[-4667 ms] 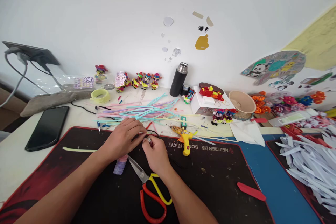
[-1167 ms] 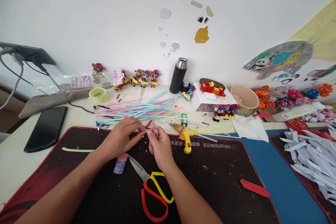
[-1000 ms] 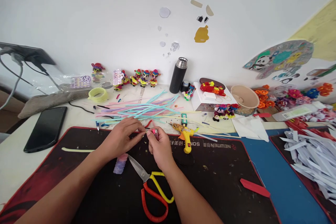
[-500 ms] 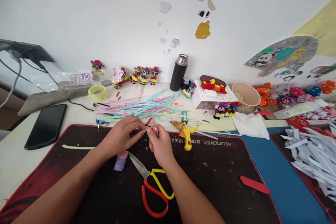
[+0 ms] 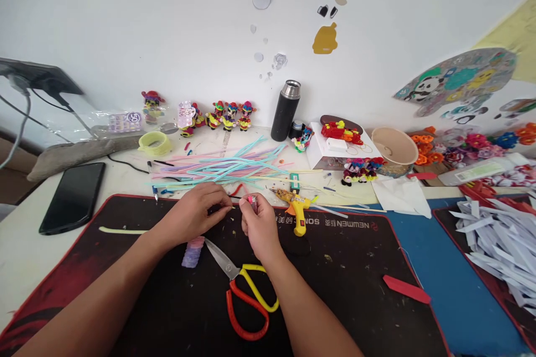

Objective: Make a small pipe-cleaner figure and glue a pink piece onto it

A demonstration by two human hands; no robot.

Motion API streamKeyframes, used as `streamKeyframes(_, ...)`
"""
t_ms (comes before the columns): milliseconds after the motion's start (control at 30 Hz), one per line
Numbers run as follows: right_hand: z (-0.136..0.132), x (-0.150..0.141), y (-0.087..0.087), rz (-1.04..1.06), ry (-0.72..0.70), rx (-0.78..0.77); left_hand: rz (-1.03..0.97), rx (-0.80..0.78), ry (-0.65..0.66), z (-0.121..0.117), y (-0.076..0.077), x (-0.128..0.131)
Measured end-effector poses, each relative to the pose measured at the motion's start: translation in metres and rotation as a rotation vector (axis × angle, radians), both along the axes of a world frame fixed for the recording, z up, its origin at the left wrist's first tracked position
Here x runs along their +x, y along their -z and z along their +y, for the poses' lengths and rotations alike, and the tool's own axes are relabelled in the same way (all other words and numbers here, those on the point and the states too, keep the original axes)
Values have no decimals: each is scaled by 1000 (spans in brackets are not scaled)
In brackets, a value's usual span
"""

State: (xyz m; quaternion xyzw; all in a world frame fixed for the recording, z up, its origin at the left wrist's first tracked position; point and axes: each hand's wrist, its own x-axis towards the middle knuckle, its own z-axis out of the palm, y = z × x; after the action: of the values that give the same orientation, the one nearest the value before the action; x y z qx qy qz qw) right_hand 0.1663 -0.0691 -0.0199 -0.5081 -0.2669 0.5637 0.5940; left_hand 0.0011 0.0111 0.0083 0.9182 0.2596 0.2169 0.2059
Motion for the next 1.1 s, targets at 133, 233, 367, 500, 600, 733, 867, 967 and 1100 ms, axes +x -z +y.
streamKeyframes(133, 0, 0, -3, 3, 11, -9, 86, -4, 40, 0, 3, 1)
streamKeyframes(233, 0, 0, -4, 5, 9, -6, 113, -1, 46, 0, 6, 2)
streamKeyframes(367, 0, 1, -5, -12, 3, -3, 139, 11, 55, 1, 8, 3)
streamKeyframes(500, 0, 1, -4, -27, -10, -20, 152, 13, 62, 1, 9, 3)
streamKeyframes(600, 0, 1, -4, -41, -8, -29, 162, 15, 65, 2, 6, 2)
streamKeyframes(733, -1, 1, -5, -35, -13, -23, 169, -1, 63, 3, 3, 1)
streamKeyframes(867, -1, 0, -5, -33, -16, -21, 189, -9, 54, 3, 4, 0)
streamKeyframes(967, -1, 0, -6, -39, -20, -29, 208, -1, 48, 3, 4, 1)
streamKeyframes(1100, -1, 1, -6, -47, -32, -26, 207, 11, 42, 3, 4, 1)
